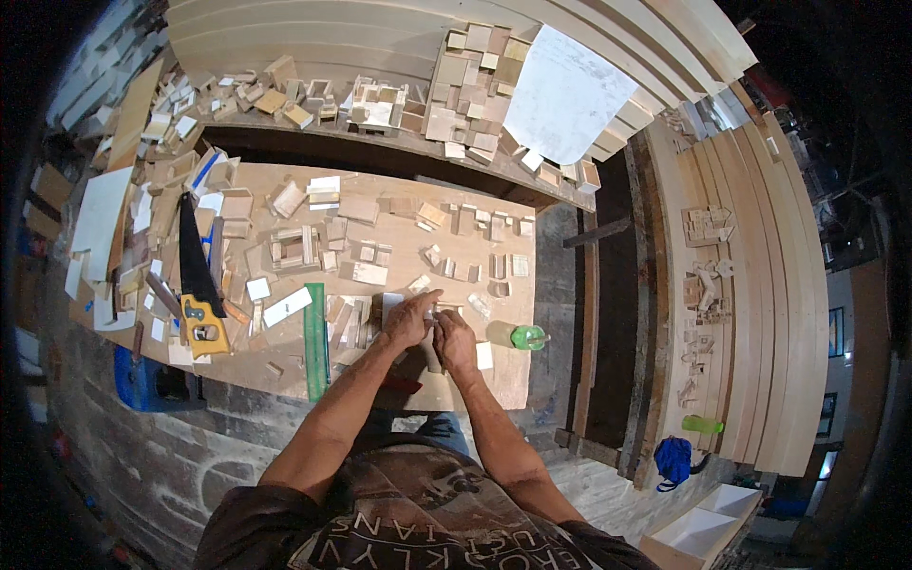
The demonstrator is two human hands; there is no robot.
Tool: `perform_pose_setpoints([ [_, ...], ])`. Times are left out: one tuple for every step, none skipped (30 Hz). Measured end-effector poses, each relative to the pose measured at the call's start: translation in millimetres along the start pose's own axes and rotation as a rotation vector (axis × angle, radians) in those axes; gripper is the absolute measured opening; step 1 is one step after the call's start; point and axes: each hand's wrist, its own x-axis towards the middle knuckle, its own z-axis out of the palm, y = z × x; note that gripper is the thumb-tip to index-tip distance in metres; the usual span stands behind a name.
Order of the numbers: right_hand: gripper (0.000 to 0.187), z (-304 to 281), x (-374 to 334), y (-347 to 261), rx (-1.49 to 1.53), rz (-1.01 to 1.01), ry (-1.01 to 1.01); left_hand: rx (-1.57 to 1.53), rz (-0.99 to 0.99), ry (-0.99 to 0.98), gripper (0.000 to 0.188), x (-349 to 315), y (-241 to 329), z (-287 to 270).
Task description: The person applies glue to small wooden scraps and joins them together to build small structures. They use a pencil to mark the pieces and assemble various parts by hand on a workbench.
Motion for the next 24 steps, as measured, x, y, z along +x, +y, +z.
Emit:
perform_pose_setpoints([
  [0.017,-0.1,-0.1,-0.2,-0.001,0.011,-0.005,0.01,0.0,0.002,0.064,-0.1,1.2,-0.5],
  [0.018,1.1,-0.2,2.2,-0.023,0.003,-0.011,0.02,-0.001,0.005,0.064,-0.2,2.7,-0.6],
  [0.019,2.7,0.0,5.8,-0.044,-0.006,-0.016,0.03,-0.002,0.008,0.064,-0.1,4.1,-0.9],
  [0.019,3.4,0.3,6.9,-0.066,-0.015,-0.023,0.031,-0.009,0.0,0.064,0.0,4.2,-1.0],
  [0.02,4.2,-0.1,7.9,-0.065,-0.01,-0.022,0.031,-0.017,-0.007,0.064,0.5,4.2,-1.3],
  [0.02,4.9,-0.4,9.0,-0.064,-0.005,-0.021,0.032,-0.025,-0.015,0.063,0.8,4.3,-1.4],
  [0.02,4.6,0.1,7.6,-0.062,-0.001,-0.022,0.03,-0.031,-0.017,0.063,0.7,2.4,-0.4],
  [0.019,4.2,0.2,6.2,-0.062,-0.004,-0.013,0.029,-0.037,-0.019,0.063,0.9,0.6,0.7],
  [0.019,3.6,0.1,4.8,-0.062,-0.007,-0.003,0.027,-0.044,-0.021,0.063,1.1,-1.0,2.0],
  [0.018,3.2,0.3,3.2,-0.061,-0.011,0.005,0.026,-0.023,-0.01,0.063,1.0,-5.2,4.3],
  [0.018,3.0,0.8,2.3,-0.063,-0.004,-0.003,0.026,-0.002,0.002,0.062,0.8,-9.5,6.3],
  [0.018,2.6,1.5,1.2,-0.064,0.002,-0.012,0.025,0.019,0.014,0.062,0.2,-13.6,8.5],
  [0.018,2.4,1.8,1.6,-0.067,0.012,-0.019,0.03,0.001,-0.003,0.062,0.4,-10.1,6.6],
  [0.018,2.4,1.8,1.9,-0.065,0.014,-0.017,0.036,-0.017,-0.019,0.061,0.7,-6.6,4.5],
  [0.018,2.3,1.7,2.2,-0.063,0.015,-0.015,0.041,-0.036,-0.035,0.061,1.3,-3.1,2.6],
  [0.018,2.6,1.7,1.8,-0.06,0.015,-0.014,0.04,-0.039,-0.035,0.06,1.2,-2.1,1.9],
  [0.018,2.7,2.0,1.6,-0.054,0.015,-0.015,0.038,-0.042,-0.035,0.06,1.2,-1.1,1.2],
  [0.018,2.7,2.3,1.6,-0.049,0.015,-0.015,0.036,-0.045,-0.035,0.059,1.0,-0.2,0.5],
  [0.018,2.8,2.6,1.5,-0.043,0.015,-0.016,0.041,-0.04,-0.029,0.059,0.8,-1.0,0.7],
  [0.019,2.7,2.9,1.6,-0.043,0.019,-0.021,0.047,-0.034,-0.023,0.059,0.6,-1.6,1.0],
  [0.019,2.5,3.1,1.7,-0.043,0.025,-0.027,0.052,-0.029,-0.017,0.058,0.4,-2.2,1.4],
  [0.019,2.9,3.5,1.7,-0.042,0.029,-0.032,0.053,-0.02,-0.013,0.058,0.5,-4.6,2.4],
  [0.019,3.3,3.7,1.6,-0.043,0.03,-0.035,0.053,-0.011,-0.009,0.058,0.7,-6.9,3.4],
  [0.02,3.8,3.8,1.4,-0.043,0.032,-0.037,0.054,-0.002,-0.005,0.057,0.5,-9.1,4.3],
])
